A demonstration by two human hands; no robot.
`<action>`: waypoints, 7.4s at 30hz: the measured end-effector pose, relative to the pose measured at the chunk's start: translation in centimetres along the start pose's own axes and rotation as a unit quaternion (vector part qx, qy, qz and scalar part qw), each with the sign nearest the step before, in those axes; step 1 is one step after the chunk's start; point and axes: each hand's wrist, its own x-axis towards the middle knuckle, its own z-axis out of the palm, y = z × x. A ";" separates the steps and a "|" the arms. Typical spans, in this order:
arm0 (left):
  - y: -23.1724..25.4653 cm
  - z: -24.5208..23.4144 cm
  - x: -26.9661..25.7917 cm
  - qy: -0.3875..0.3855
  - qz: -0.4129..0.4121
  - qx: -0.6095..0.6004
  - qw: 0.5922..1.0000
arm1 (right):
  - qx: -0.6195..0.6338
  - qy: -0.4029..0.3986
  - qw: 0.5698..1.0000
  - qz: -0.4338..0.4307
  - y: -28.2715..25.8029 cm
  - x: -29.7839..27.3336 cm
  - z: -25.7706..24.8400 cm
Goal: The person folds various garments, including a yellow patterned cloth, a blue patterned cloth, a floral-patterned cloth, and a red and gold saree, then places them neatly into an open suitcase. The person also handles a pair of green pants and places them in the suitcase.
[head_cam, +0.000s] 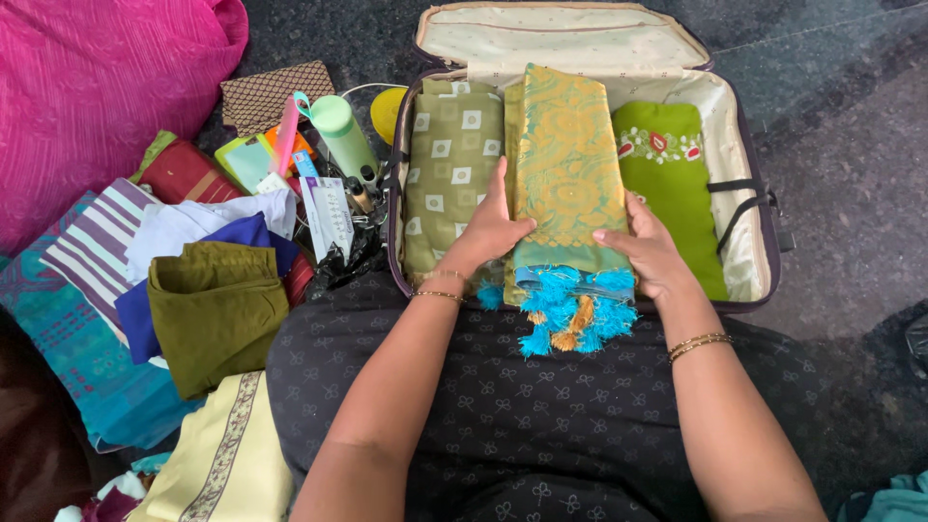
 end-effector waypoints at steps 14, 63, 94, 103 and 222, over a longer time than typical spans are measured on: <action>-1.5 1.5 -0.4 0.018 0.045 0.114 0.992 | -0.193 0.060 0.976 0.077 3.8 2.5 -1.5; 2.4 2.7 -7.6 0.076 0.057 0.249 0.964 | -0.309 0.091 0.938 0.131 2.8 -1.3 -0.6; 7.4 -0.5 -14.6 0.168 0.148 0.094 0.970 | -0.061 -0.031 0.984 -0.166 0.4 -6.8 5.6; 9.2 -4.4 -21.8 0.241 0.145 -0.024 0.959 | 0.003 -0.215 0.951 -0.221 -1.1 -10.5 13.5; -24.3 -31.6 -37.9 0.535 -0.304 0.348 0.708 | -0.172 -0.430 0.881 -0.101 12.2 -6.8 50.2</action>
